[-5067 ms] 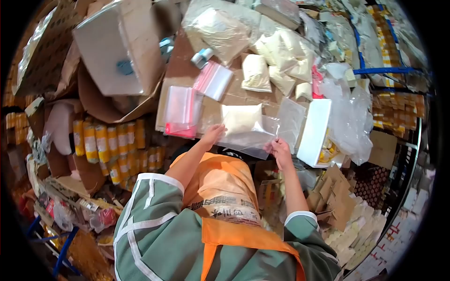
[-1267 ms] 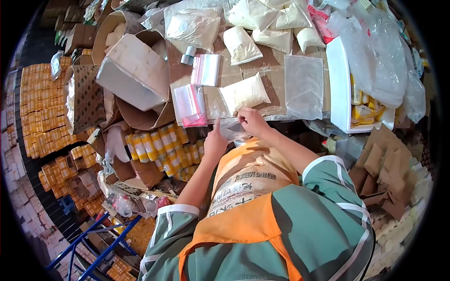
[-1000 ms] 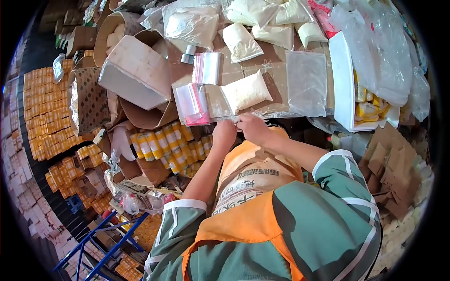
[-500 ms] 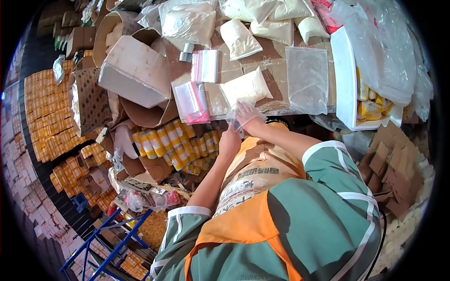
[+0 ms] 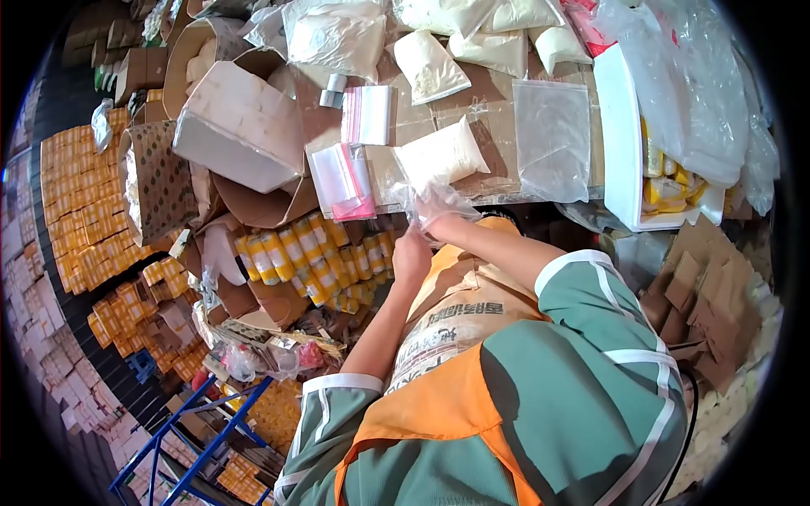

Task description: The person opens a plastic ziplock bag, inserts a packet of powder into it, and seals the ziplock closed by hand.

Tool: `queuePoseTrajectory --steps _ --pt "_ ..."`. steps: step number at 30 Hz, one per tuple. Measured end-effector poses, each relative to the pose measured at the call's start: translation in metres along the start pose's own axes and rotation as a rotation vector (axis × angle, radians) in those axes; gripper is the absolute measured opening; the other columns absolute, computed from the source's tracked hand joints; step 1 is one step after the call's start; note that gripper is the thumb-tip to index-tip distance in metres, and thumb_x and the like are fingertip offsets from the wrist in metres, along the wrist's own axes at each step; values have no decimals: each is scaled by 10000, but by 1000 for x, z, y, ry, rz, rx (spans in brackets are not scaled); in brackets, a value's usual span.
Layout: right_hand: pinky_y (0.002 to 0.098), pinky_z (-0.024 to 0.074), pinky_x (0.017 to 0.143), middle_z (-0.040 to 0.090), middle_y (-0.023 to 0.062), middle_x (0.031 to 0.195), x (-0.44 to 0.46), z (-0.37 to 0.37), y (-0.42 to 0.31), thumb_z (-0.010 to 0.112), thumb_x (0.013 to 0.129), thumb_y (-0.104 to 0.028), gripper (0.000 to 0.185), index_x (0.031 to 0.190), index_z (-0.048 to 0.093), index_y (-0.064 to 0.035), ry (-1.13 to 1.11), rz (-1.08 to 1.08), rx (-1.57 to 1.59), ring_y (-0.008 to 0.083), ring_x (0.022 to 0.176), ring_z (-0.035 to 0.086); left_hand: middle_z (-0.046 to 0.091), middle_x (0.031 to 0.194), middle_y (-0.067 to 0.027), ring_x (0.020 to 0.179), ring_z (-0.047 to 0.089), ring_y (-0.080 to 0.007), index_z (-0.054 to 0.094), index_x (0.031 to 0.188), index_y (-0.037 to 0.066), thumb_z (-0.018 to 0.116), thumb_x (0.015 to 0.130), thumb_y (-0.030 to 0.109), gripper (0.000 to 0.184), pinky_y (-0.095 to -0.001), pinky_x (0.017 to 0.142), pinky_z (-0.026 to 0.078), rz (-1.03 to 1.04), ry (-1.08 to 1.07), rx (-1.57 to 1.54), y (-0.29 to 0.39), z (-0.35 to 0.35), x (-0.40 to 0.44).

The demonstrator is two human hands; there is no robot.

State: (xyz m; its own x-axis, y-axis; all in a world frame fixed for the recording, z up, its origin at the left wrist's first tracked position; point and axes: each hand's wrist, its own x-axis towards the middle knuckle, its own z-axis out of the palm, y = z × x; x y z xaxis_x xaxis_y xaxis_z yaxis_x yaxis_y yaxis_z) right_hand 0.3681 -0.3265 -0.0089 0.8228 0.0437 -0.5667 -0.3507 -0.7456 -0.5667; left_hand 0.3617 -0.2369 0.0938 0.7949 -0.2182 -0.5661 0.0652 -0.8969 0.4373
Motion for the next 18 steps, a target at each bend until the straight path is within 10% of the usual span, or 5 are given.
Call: queuePoseTrajectory --steps 2,5,11,18 --pt "520 410 933 518 250 1235 -15 -18 -16 583 797 -201 423 1210 564 -113 -261 -184 25 365 1187 491 626 622 -116 445 593 -192 579 1163 -52 400 889 61 345 -316 420 480 -73 -20 -188 -26 0 7" --pt "417 513 767 670 208 846 -65 -75 -57 579 745 -138 204 878 692 -31 -361 -493 153 329 832 658 630 687 -96 457 581 -165 628 938 -39 419 927 119 263 -285 377 449 -200 44 -664 -73 -5 8" --pt "472 346 1029 430 170 1361 -37 -53 -17 721 689 -273 628 1237 498 -62 138 -458 151 339 1253 419 684 916 -173 554 658 -246 507 1143 -37 310 984 236 372 -262 459 513 -607 74 -691 -121 -24 -42" --pt "558 143 1116 191 250 1501 58 -63 53 827 595 -368 1110 1477 201 -121 3 -244 -520 370 1417 134 666 1083 -156 597 672 -265 433 1221 -25 319 995 259 380 -308 489 524 -868 94 -927 -160 15 -110"
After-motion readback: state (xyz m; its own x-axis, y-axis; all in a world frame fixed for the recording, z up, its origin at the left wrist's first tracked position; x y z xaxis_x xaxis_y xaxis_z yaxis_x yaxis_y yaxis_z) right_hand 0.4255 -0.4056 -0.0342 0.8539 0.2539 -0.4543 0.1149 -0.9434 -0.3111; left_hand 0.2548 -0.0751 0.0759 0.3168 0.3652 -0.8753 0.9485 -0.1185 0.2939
